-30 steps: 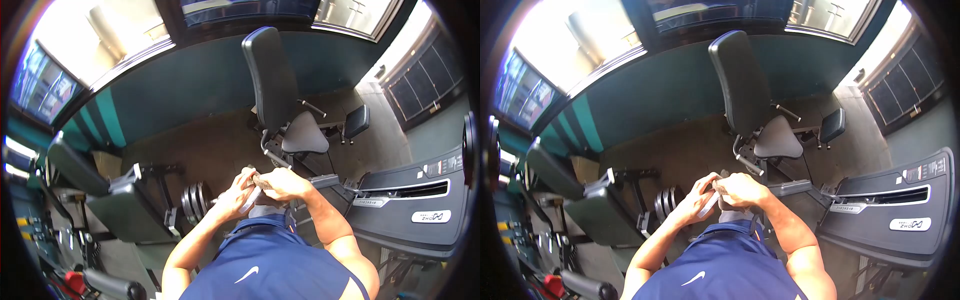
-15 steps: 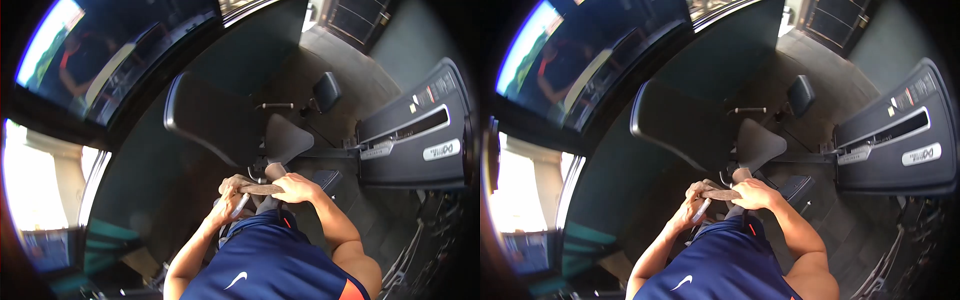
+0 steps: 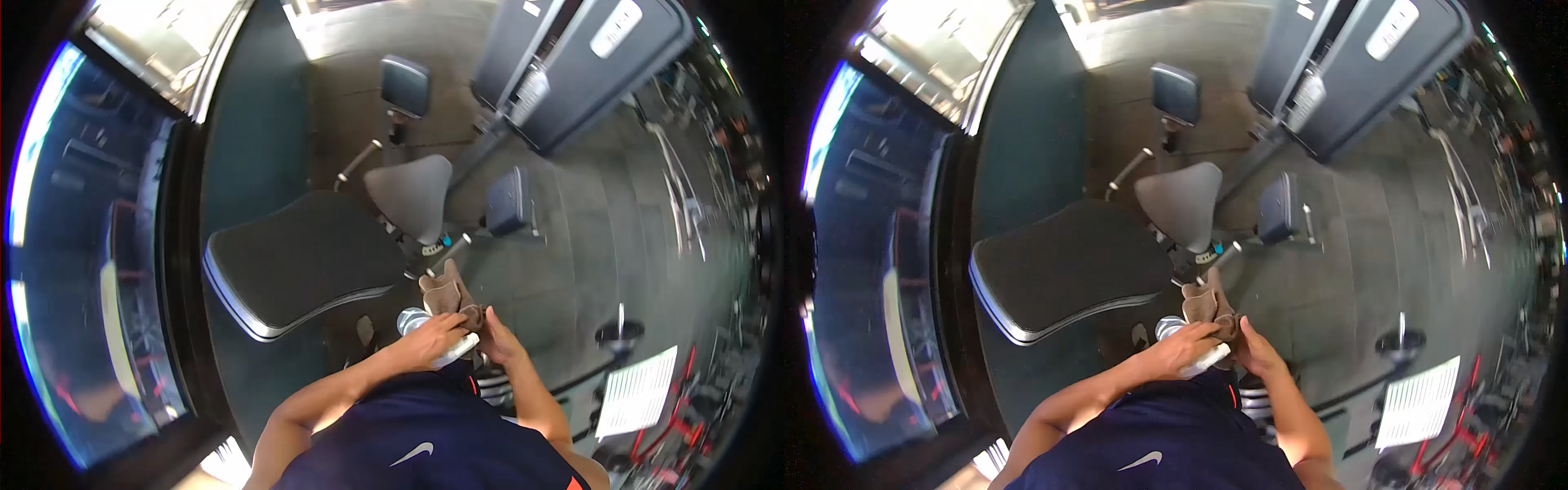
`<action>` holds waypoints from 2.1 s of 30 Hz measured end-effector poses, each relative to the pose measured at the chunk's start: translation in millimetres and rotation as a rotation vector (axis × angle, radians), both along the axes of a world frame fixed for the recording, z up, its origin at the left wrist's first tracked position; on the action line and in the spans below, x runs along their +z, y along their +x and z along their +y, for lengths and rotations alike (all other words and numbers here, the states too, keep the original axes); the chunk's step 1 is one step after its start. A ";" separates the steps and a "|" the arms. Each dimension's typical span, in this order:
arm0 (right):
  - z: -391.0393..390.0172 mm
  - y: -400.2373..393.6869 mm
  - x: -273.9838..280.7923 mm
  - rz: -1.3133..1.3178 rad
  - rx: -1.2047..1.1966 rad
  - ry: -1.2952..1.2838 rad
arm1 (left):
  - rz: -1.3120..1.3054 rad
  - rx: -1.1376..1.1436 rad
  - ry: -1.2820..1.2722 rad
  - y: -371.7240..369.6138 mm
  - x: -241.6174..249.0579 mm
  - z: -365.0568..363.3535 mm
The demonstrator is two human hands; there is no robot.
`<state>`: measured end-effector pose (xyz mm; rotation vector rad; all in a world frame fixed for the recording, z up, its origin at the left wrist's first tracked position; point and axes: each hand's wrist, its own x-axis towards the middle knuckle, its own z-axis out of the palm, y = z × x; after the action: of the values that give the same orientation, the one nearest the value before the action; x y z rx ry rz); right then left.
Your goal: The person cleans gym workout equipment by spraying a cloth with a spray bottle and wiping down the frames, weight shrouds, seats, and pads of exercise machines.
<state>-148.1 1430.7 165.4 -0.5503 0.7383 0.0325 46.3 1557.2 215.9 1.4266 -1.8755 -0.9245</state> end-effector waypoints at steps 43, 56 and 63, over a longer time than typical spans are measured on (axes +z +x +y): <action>98.3 -1.2 -504.9 0.486 -0.723 -0.422 | 0.098 0.256 0.375 26.8 -490.6 86.3; 10.7 211.5 -740.6 0.370 0.112 -2.159 | 0.063 0.001 0.266 72.9 -575.0 45.3; -14.5 259.7 -721.6 0.581 0.118 -1.776 | 0.033 -0.049 0.151 85.4 -552.3 52.1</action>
<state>111.7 1416.2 -556.2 -2.3439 1.1879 -0.4133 131.7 1609.3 -336.4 1.4487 -1.8577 -1.1269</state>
